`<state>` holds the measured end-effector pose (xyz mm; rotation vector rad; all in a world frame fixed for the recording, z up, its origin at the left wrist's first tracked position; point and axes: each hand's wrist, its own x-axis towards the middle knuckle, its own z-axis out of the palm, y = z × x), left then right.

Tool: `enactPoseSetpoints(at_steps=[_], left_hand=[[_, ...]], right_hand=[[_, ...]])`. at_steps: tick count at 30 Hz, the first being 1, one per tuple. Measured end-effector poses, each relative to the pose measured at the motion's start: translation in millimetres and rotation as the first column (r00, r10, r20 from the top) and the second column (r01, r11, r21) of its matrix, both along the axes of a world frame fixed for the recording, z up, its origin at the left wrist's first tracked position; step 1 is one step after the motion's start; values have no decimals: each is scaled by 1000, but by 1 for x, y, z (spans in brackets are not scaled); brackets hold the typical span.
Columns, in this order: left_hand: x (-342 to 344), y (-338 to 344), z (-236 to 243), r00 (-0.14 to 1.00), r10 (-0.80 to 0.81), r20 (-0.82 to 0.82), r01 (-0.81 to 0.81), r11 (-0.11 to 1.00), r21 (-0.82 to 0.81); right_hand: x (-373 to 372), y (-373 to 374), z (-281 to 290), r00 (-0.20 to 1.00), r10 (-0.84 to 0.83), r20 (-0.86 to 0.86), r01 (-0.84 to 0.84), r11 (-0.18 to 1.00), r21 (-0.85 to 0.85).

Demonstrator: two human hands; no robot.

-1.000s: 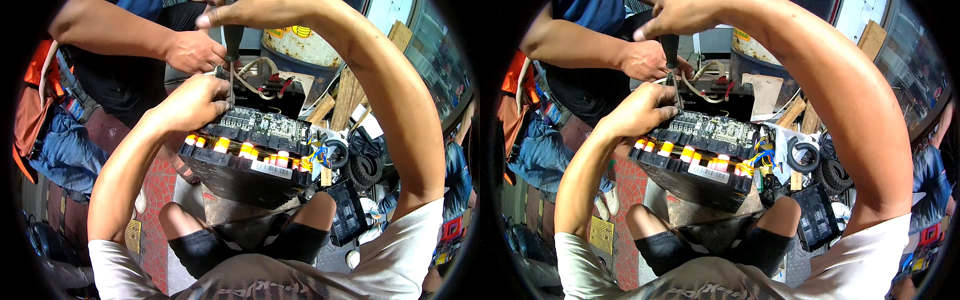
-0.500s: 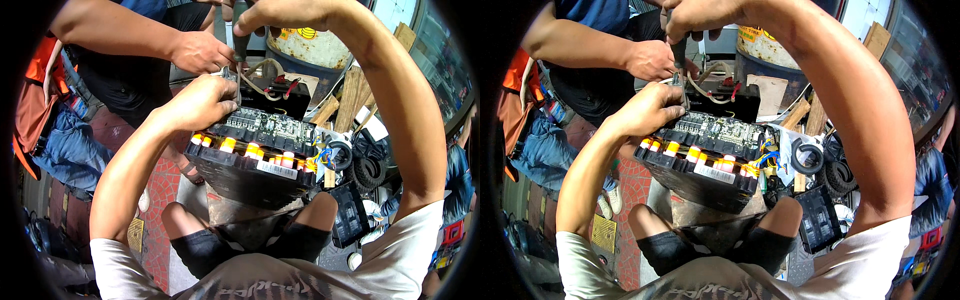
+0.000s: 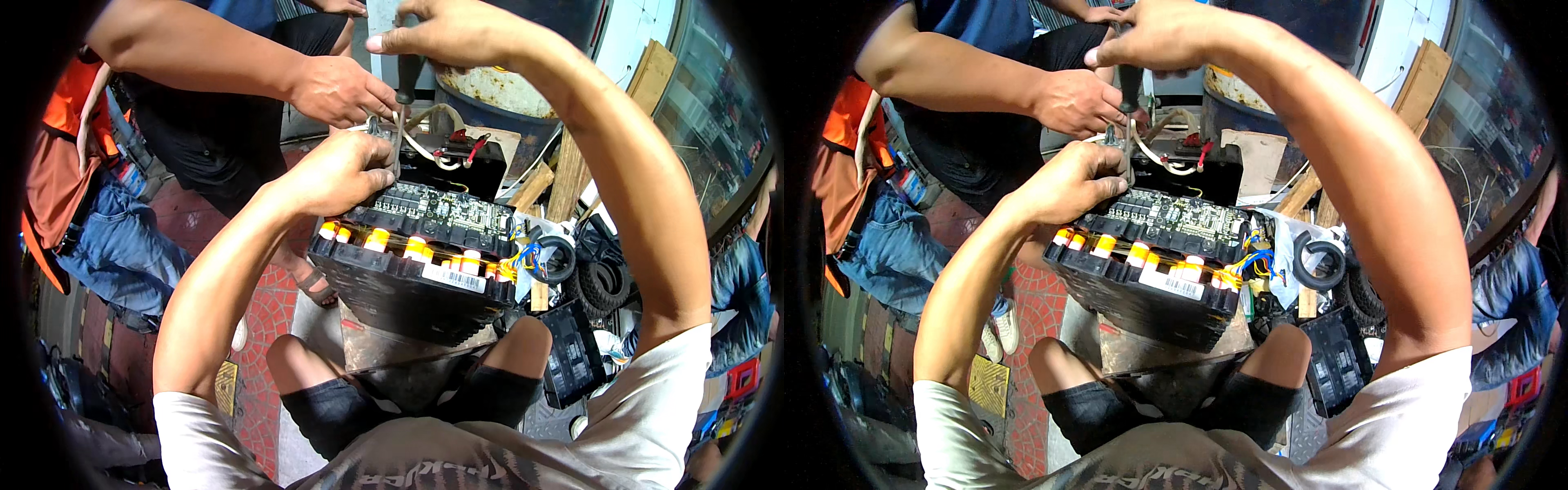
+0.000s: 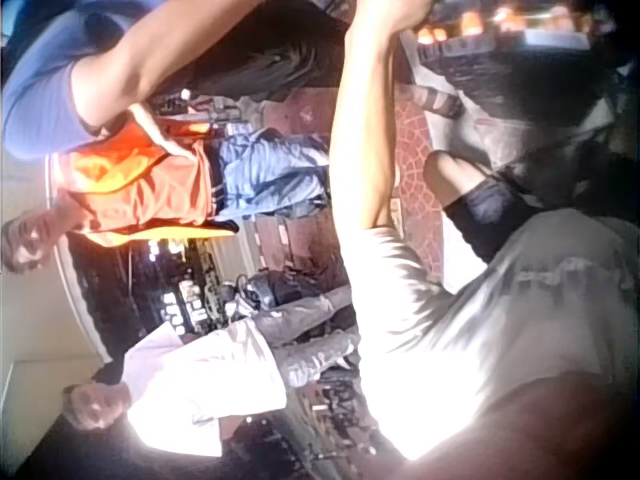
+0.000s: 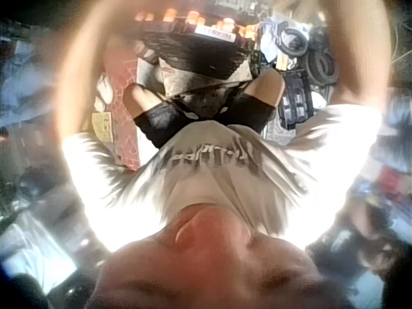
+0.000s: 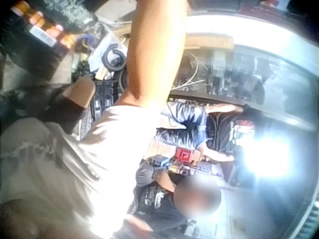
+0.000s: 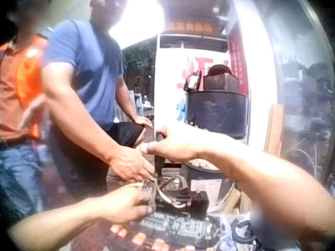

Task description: The person uses a screwdriver to loosen screws on a circuit board attached to a large battery pack, then pulls on and repositions the attached wiring harness.

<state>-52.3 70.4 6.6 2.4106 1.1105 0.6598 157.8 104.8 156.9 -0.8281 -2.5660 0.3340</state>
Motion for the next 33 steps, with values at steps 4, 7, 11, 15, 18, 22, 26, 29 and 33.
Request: enactPoseSetpoints(at_steps=[4, 7, 11, 15, 18, 22, 26, 29, 33], left_hand=[[4, 2, 4, 999, 6, -35, -6, 1000, -8], [2, 1, -1, 1000, 2, -3, -2, 1000, 7], [0, 4, -4, 1000, 3, 21, -3, 999, 38], [-1, 3, -6, 998, 20, 53, -20, 1000, 5], [-1, 2, -6, 997, 13, 79, -14, 1000, 8], [1, 0, -3, 997, 9, 75, -11, 1000, 20], [-7, -10, 3, 969, 4, 247, 2, 1000, -26], [-20, -28, 18, 949, 35, 313, -40, 999, 9], [-29, -102, 31, 831, 183, 525, -96, 977, -189]], right_hand=[[14, 7, 1, 1000, -15, -20, 16, 999, 35], [11, 29, -20, 987, 75, -143, -70, 997, 41], [23, 27, -30, 972, 6, -236, 17, 995, 95], [35, 18, -42, 951, -181, -251, 220, 966, 137], [41, 1, -44, 929, -202, -312, 243, 965, 100], [49, -3, -52, 912, -162, -376, 227, 964, 136], [51, -24, -36, 876, -131, -464, 183, 981, 68], [53, -43, -29, 815, 5, -579, 85, 988, 129], [71, -73, -18, 586, -76, -806, 32, 997, -71]])
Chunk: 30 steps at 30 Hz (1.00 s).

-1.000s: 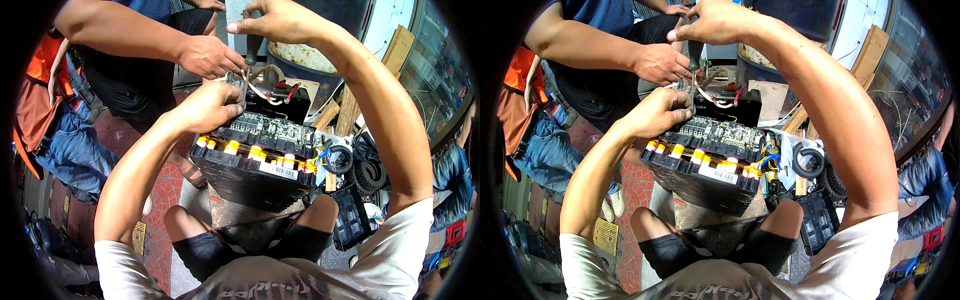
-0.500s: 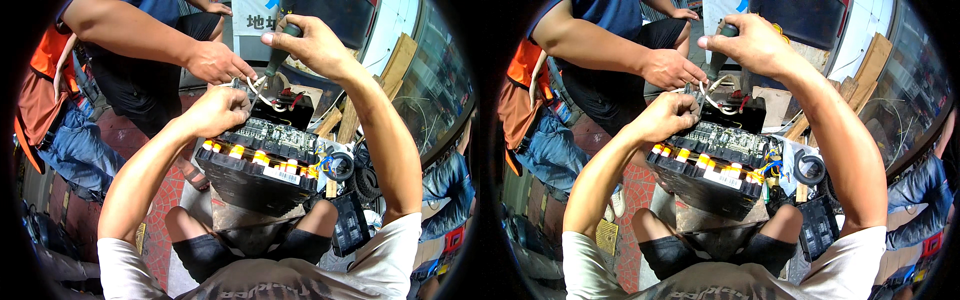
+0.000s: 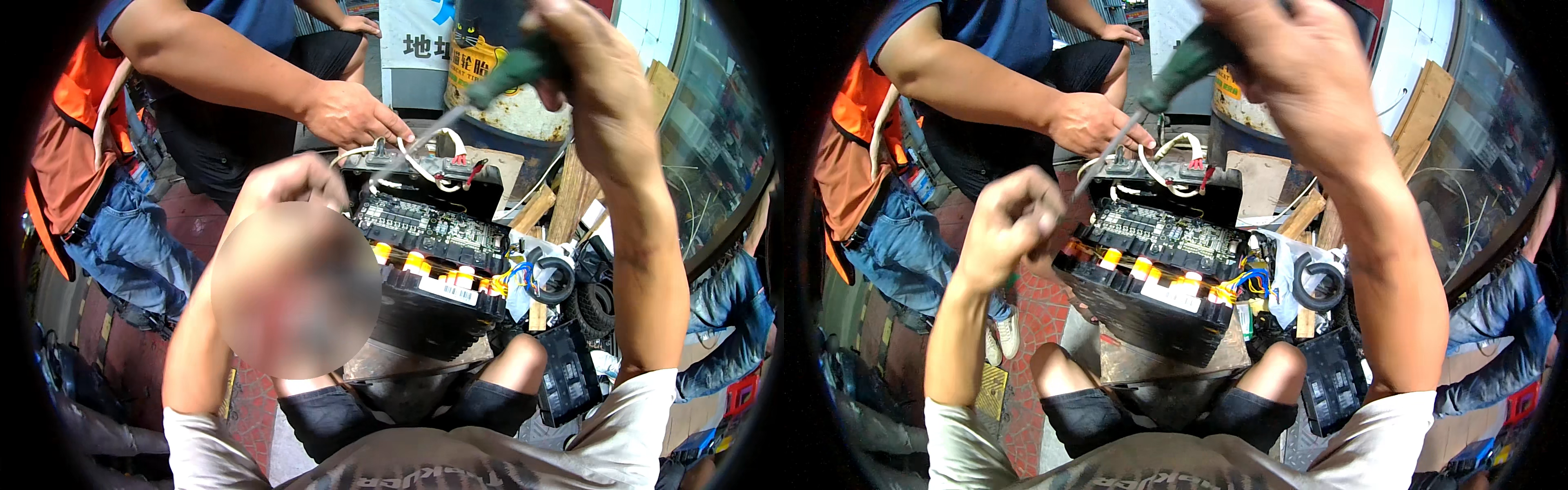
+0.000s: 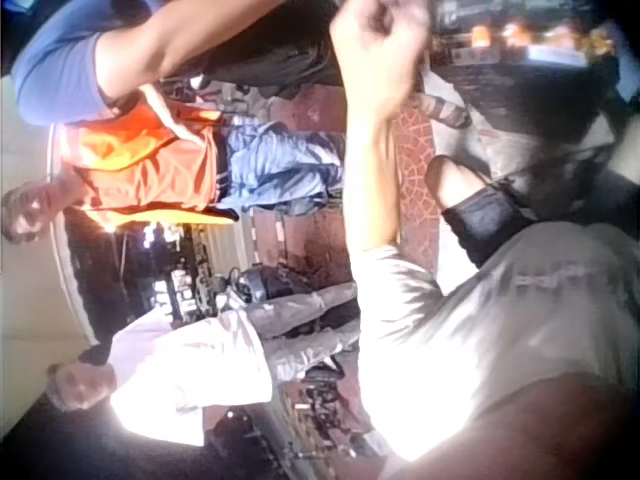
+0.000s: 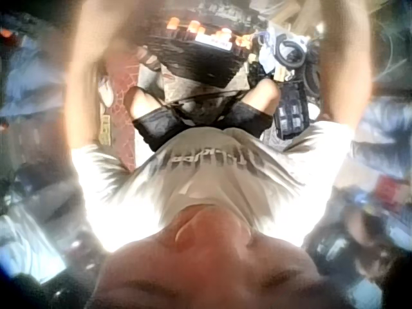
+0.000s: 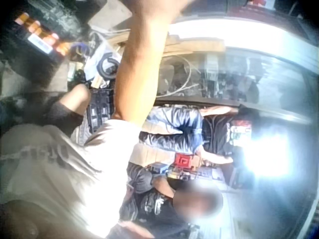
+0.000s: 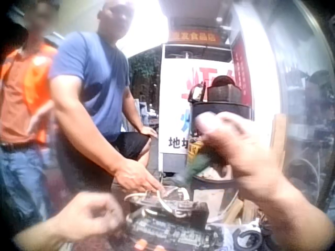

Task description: The person uses a screwdriver to loosen screws on a circuit board attached to a large battery pack, then pulls on and repositions the attached wiring harness.

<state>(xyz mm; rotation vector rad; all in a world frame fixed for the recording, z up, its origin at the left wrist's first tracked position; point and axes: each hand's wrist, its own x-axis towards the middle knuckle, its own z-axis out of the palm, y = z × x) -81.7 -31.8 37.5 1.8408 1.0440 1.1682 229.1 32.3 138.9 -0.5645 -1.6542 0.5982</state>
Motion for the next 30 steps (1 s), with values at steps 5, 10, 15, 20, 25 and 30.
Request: enactPoseSetpoints(at_steps=[5, 10, 15, 20, 25, 30], left_hand=[[6, -89, -95, 750, -1, 662, 239, 933, -269], [38, -118, -189, 477, 279, 833, 497, 697, -518], [52, -120, -197, 518, 266, 813, 545, 630, -554], [54, -118, -196, 553, 253, 794, 532, 626, -570], [50, -112, -204, 618, 175, 767, 553, 596, -582], [52, -114, -200, 598, 198, 776, 583, 557, -592]], right_hand=[[30, -81, -42, 965, 125, -231, -97, 987, 130], [-6, -158, -135, 830, 188, 526, -120, 980, -161], [-45, -152, -242, 889, 174, 423, -89, 973, -214], [-45, -146, -257, 902, 146, 405, -79, 981, -178], [-40, -145, -257, 913, 121, 390, -64, 986, -154], [-41, -145, -262, 935, 121, 332, -69, 984, -166]])
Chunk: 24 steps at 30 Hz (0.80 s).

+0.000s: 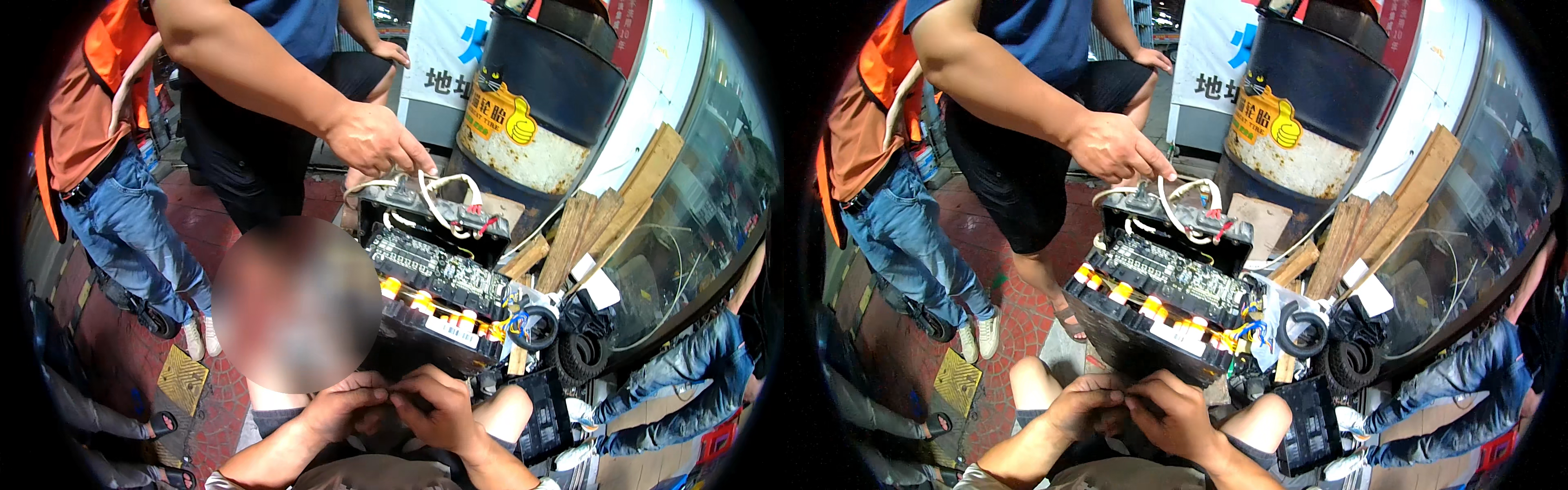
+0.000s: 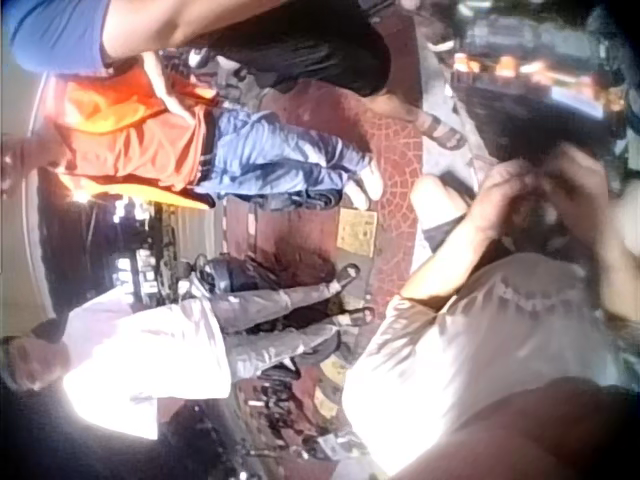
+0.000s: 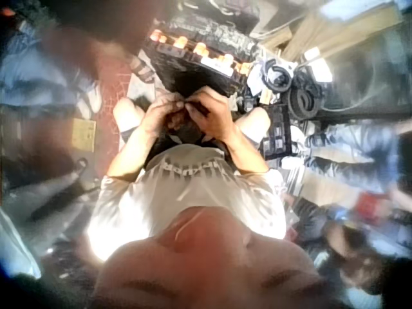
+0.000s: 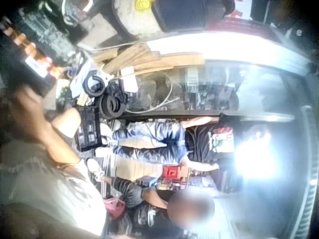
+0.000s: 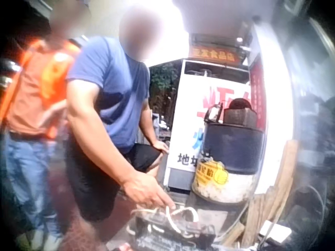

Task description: The person uses a screwdriver to loosen screws on a circuit board attached to a large battery pack, then pulls on and repositions the attached wiring harness.

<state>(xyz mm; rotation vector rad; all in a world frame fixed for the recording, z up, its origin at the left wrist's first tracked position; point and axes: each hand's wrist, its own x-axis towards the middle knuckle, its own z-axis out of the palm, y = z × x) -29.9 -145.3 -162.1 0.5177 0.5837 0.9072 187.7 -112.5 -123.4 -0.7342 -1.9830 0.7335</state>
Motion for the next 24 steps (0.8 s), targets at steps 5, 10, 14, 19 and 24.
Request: enactPoseSetpoints(at_steps=[5, 10, 14, 19, 24], left_hand=[[7, 11, -31, 899, 141, -415, -40, 969, 243], [-18, 30, -122, 262, 565, -783, 216, 756, 618], [-22, 30, -93, -59, 417, -907, 352, 859, 372], [-7, 20, -52, 652, 361, -667, 53, 856, 514], [6, -2, 25, 881, 210, -424, -60, 938, 340]], right_hand=[[1, 0, 3, 997, -38, -60, 32, 995, -91], [13, -4, 1, 999, -39, -21, 36, 994, -99], [10, -10, 3, 1000, -26, 13, 27, 992, -127], [7, -7, -1, 993, -60, 98, 59, 998, 8], [-5, -8, 1, 990, -76, 116, 67, 995, 76]])
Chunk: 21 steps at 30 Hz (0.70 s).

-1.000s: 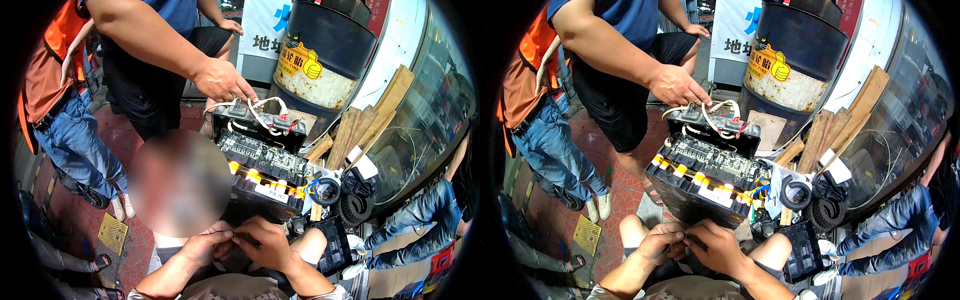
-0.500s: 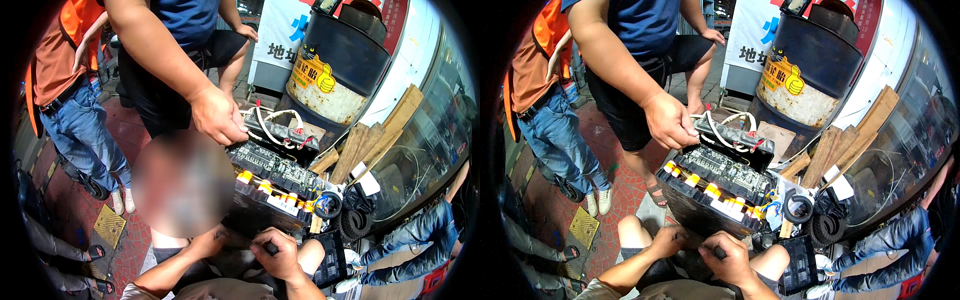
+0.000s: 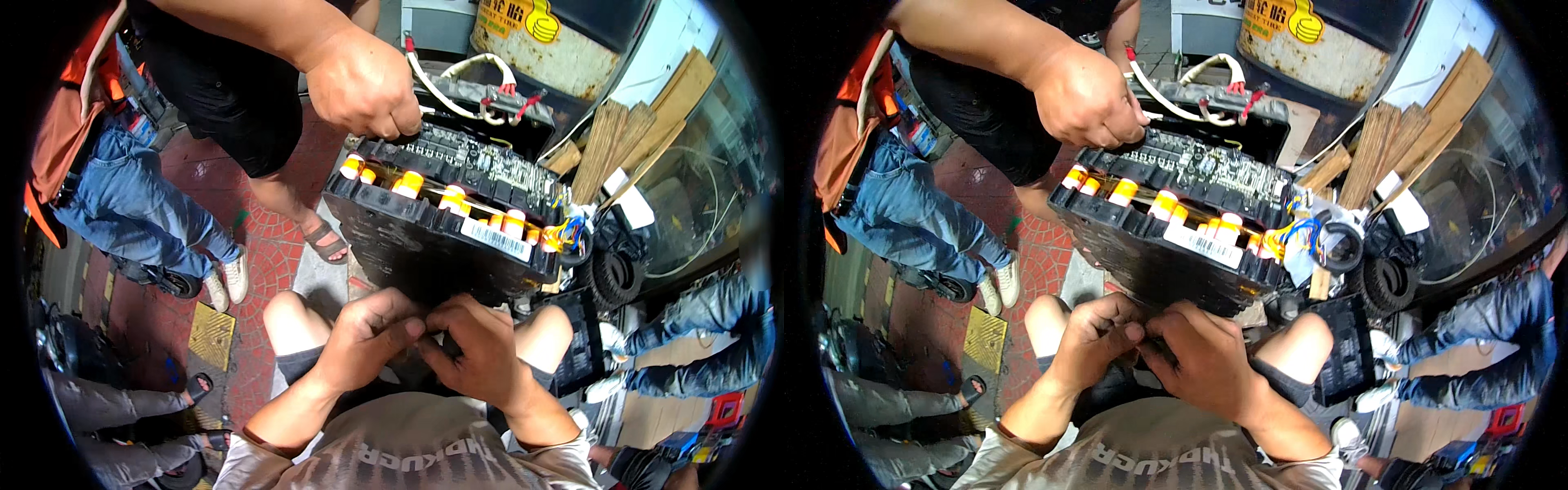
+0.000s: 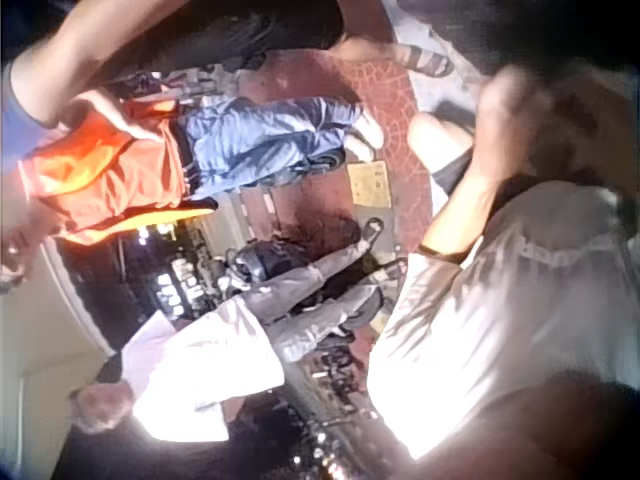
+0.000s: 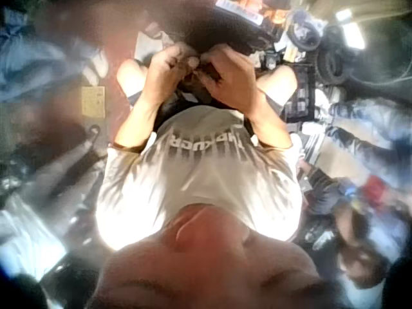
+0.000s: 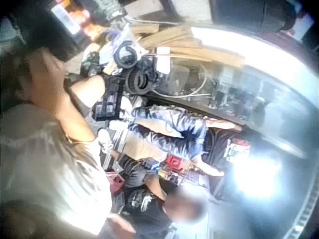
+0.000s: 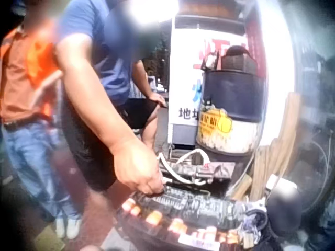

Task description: The person uses a screwdriver to loosen screws on a circuit board attached to a large battery pack, then pulls on and repositions the attached wiring harness.

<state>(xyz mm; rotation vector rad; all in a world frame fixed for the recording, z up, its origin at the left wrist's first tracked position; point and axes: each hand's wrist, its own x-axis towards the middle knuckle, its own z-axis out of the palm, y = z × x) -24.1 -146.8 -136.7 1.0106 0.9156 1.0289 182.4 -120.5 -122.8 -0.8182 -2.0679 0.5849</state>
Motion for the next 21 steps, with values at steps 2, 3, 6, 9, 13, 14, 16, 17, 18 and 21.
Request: enactPoseSetpoints(at_steps=[2, 3, 6, 9, 13, 14, 16, 17, 18, 21], left_hand=[[-3, 3, -6, 998, -11, 68, 15, 998, -55], [-4, 5, -5, 996, -21, 82, 25, 999, -45], [-7, 9, -10, 987, -38, 157, 47, 997, -57], [-2, 12, -9, 987, 0, 162, 16, 995, -98], [5, 13, -7, 973, 44, 225, -14, 991, -134], [7, 13, -10, 980, 68, 185, -50, 994, -102], [11, 12, -17, 987, 117, 108, -114, 993, -32], [13, 11, -17, 988, 133, 83, -133, 991, 2], [16, 10, -17, 987, 149, 58, -151, 988, 37], [22, 7, -11, 977, 208, -50, -200, 972, 126]], right_hand=[[-1, -1, -2, 1000, -19, 7, 19, 999, 48], [-2, -3, -9, 999, -48, 25, 46, 997, 63], [-6, -2, -17, 995, -98, -24, 100, 988, 113], [-8, 0, -17, 992, -110, -68, 116, 990, 79], [-6, 4, -22, 982, -84, -168, 88, 996, 17], [-6, 4, -23, 979, -85, -185, 88, 996, 7], [-6, 4, -23, 974, -97, -202, 98, 995, -5], [-5, 4, -22, 974, -107, -200, 108, 994, -10], [-4, 4, -22, 973, -118, -197, 117, 993, -15], [-5, 6, -26, 962, -120, -246, 113, 993, -43]])
